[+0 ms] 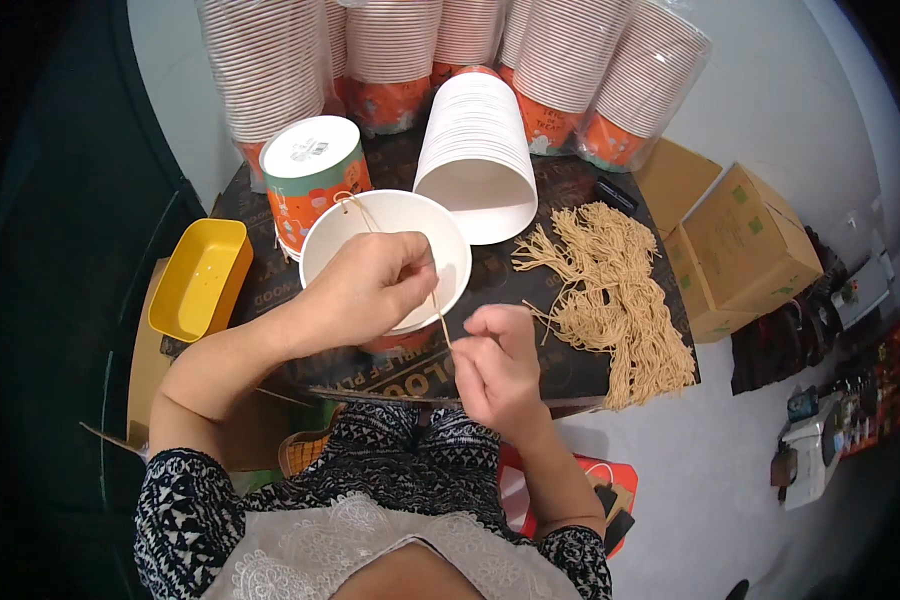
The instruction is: Attaching strings to the inside of paper cups for assembly/packaging.
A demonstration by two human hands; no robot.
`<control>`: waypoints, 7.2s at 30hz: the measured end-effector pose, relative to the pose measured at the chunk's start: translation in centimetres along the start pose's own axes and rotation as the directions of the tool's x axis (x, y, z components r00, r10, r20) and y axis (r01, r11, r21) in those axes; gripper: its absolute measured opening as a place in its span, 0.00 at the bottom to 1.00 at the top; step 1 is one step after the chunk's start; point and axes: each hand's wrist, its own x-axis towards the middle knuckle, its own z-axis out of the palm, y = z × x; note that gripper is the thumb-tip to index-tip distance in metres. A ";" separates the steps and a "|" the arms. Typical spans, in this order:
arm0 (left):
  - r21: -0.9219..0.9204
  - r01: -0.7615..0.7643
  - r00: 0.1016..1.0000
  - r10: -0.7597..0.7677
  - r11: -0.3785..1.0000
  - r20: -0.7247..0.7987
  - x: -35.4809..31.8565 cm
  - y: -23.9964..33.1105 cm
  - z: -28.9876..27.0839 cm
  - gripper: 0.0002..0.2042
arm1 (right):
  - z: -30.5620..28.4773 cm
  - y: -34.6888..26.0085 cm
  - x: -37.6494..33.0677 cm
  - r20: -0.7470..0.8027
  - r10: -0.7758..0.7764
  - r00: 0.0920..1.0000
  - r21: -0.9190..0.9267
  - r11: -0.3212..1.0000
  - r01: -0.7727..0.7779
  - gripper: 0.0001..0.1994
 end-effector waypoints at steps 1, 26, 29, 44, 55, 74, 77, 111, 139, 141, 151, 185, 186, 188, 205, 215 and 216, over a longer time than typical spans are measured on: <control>-0.031 -0.025 1.000 0.025 0.999 -0.013 0.0 0.0 0.0 0.07 | 0.1 0.0 0.3 0.008 0.009 1.000 0.037 0.999 -0.009 0.08; 0.385 -0.501 0.833 0.553 0.775 -0.031 -3.9 0.7 0.4 0.09 | 3.8 -0.4 -0.8 -0.147 0.411 0.900 0.555 0.787 -0.269 0.05; 0.402 -0.546 0.818 0.570 0.735 0.069 -4.7 0.9 0.5 0.10 | 4.0 -0.8 -0.7 -0.161 0.468 0.869 0.544 0.776 -0.318 0.05; 0.325 -0.554 0.793 0.605 0.767 -0.075 -3.5 -0.4 0.9 0.09 | 2.2 -1.7 0.0 -0.044 0.264 0.963 0.357 0.905 -0.232 0.07; 0.336 -0.512 0.838 0.545 0.790 -0.005 -3.9 -0.2 0.6 0.10 | 2.7 -1.9 -0.6 0.002 0.530 0.848 0.613 0.670 -0.419 0.02; 0.355 -0.541 0.817 0.577 0.763 0.005 -5.0 -1.1 -0.2 0.11 | 1.9 0.5 -1.6 -0.149 0.471 0.869 0.409 0.830 -0.380 0.08; 0.331 -0.557 0.804 0.595 0.762 -0.016 -5.4 -1.4 -0.3 0.11 | 2.2 0.0 -1.6 -0.148 0.488 0.860 0.449 0.808 -0.381 0.08; 0.876 0.452 0.764 0.578 -0.165 -0.285 -4.1 0.4 -16.4 0.03 | 1.7 1.7 -5.4 -0.120 0.288 0.950 0.301 0.922 -0.242 0.11; 0.865 -0.126 0.981 0.069 -0.485 0.182 10.4 -4.9 1.0 0.12 | 1.3 2.2 -6.1 -0.022 0.335 0.942 0.207 0.923 -0.323 0.08; 0.841 -0.182 0.976 0.008 -0.510 0.216 9.8 -6.3 1.5 0.12 | 1.7 2.4 -6.1 -0.022 0.293 0.956 0.185 0.941 -0.284 0.09; 0.958 -0.251 0.948 -0.236 -0.140 0.213 7.9 -11.0 3.1 0.10 | 1.6 2.4 -5.8 0.046 0.315 0.948 0.165 0.934 -0.318 0.08; 0.059 -0.074 0.558 0.090 0.996 -0.825 11.3 -14.7 7.2 0.08 | 2.2 18.4 2.4 -0.390 0.442 0.808 -0.163 0.831 -0.533 0.07; 0.058 -0.072 0.558 0.089 0.996 -0.825 11.2 -14.5 7.1 0.08 | 2.1 18.2 2.4 -0.390 0.468 0.793 -0.134 0.823 -0.552 0.07; 0.054 -0.077 0.564 0.089 0.996 -0.821 11.1 -14.1 6.9 0.07 | 2.1 18.1 2.3 -0.389 0.494 0.777 -0.106 0.814 -0.571 0.07; -0.097 -0.258 0.820 0.165 0.961 -0.547 4.0 -9.4 4.9 0.09 | -2.5 10.5 0.6 -0.078 0.650 0.755 0.079 0.759 -0.646 0.12; -0.651 -0.280 0.954 0.129 0.706 -0.271 -0.6 -6.9 3.3 0.50 | -4.6 4.2 2.7 0.291 0.840 0.458 0.247 0.396 -0.884 0.16; -0.606 -0.287 0.951 0.144 0.741 -0.274 -0.8 -7.3 3.3 0.51 | -4.5 4.2 2.8 0.310 0.832 0.461 0.232 0.404 -0.885 0.17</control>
